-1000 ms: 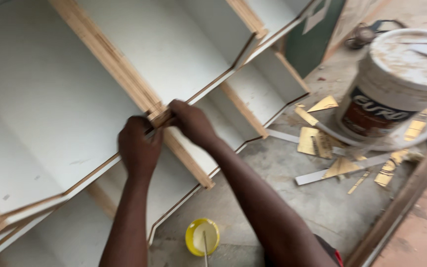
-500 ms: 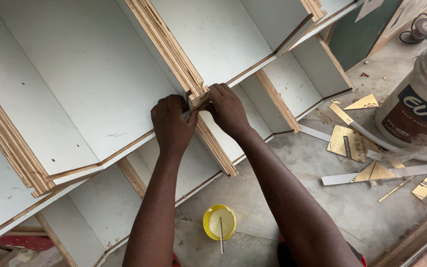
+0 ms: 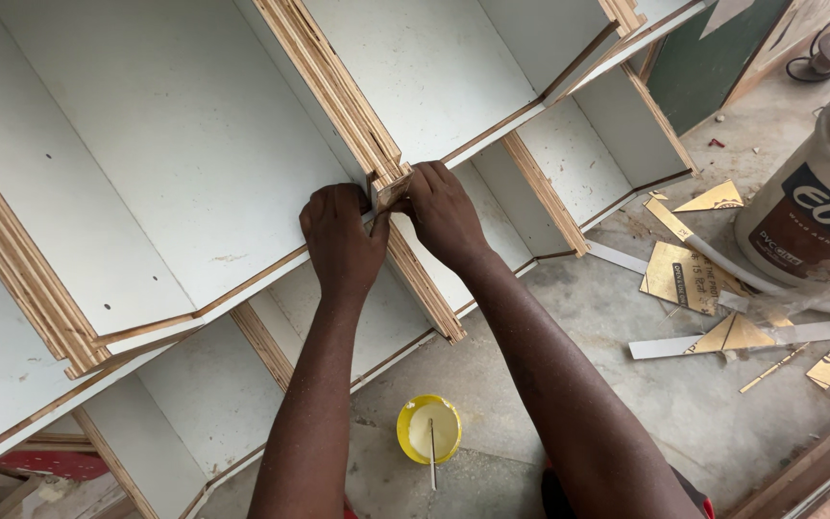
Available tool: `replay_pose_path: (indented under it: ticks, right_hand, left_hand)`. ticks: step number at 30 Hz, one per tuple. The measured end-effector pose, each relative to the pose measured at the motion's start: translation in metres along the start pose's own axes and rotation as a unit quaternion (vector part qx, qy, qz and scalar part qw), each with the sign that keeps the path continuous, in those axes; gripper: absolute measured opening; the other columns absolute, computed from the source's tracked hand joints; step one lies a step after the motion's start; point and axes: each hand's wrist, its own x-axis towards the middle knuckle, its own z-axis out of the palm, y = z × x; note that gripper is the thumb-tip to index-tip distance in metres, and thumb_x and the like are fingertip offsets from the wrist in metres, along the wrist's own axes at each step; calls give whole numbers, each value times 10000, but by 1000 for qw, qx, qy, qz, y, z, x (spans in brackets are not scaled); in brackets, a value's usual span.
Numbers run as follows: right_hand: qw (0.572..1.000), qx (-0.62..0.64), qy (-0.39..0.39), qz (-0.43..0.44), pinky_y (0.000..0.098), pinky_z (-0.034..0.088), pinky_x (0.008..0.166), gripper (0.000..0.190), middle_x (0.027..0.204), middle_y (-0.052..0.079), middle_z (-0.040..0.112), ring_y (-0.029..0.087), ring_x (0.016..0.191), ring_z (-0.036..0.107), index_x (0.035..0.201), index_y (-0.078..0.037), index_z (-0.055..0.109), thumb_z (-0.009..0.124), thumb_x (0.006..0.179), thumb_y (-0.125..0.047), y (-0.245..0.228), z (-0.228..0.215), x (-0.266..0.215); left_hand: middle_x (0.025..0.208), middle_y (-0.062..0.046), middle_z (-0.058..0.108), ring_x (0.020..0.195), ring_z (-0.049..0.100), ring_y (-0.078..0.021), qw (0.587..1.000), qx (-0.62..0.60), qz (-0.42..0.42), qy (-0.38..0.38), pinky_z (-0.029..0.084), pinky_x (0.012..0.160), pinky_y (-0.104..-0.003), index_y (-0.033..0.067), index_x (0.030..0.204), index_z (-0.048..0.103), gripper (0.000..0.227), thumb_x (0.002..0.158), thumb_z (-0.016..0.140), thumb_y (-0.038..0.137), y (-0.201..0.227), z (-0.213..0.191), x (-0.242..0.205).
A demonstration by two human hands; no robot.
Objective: The person applies glue to a small white strip using a brush and then attaches it to the edge of a wooden shelf. They press the strip firmly into place and continue attaching similar strips to other edges of the furniture.
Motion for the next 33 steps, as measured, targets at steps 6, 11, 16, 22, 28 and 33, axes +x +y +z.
replay_pose_path:
  ticks: [6, 11, 16, 22, 28, 33]
  right_hand:
    - [1000, 0, 7, -4, 456, 505, 935, 254, 1100, 124, 634, 321, 1088, 598, 1085, -28, 568, 727, 936, -158, 0, 3, -1]
    - [1000, -18, 10, 5, 462, 504, 944, 251, 1134, 133, 629, 318, 1118, 595, 1088, -24, 559, 719, 945, -155, 0, 6, -3]
    - [1000, 2, -21, 13, 451, 511, 958, 266, 1151, 107, 637, 309, 1137, 600, 1110, -51, 582, 741, 916, -140, -4, -6, -3]
    - [1000, 10, 10, -3, 464, 501, 947, 381, 1127, 116, 634, 333, 1130, 587, 1091, -39, 600, 820, 836, -216, -9, -11, 0]
    - [1000, 3, -5, 6, 455, 509, 944, 321, 1124, 101, 646, 313, 1121, 588, 1063, -34, 609, 796, 875, -216, -1, 2, 1]
    - [1000, 8, -26, 11, 434, 521, 954, 230, 1114, 69, 657, 283, 1129, 594, 1047, -73, 623, 761, 924, -211, 3, -4, 2]
  left_hand:
    - [1037, -79, 631, 1134, 575, -276, 1000, 3, -5, -5, 390, 1038, -527, 73, 1103, 552, 419, 832, 856, 171, -1, 2, 0]
    - [1037, -86, 631, 1146, 573, -287, 1000, -4, -13, -7, 387, 1048, -526, 72, 1100, 555, 415, 831, 858, 164, 1, 2, -1]
    - [1088, -94, 639, 1162, 575, -301, 1000, 6, 9, 1, 398, 1048, -521, 65, 1125, 559, 422, 813, 839, 112, 3, -4, -2]
    - [1079, -101, 636, 1142, 579, -315, 1000, -20, 3, -15, 404, 1026, -528, 61, 1109, 557, 447, 797, 864, 147, 5, -10, 0]
    - [1082, -75, 649, 1148, 589, -302, 1000, -17, 4, -12, 410, 1033, -522, 77, 1113, 567, 427, 815, 864, 147, 1, -7, -1]
    - [1076, -90, 642, 1134, 582, -312, 1000, -22, 11, -3, 410, 1010, -526, 69, 1093, 567, 414, 829, 864, 182, 0, -5, -1]
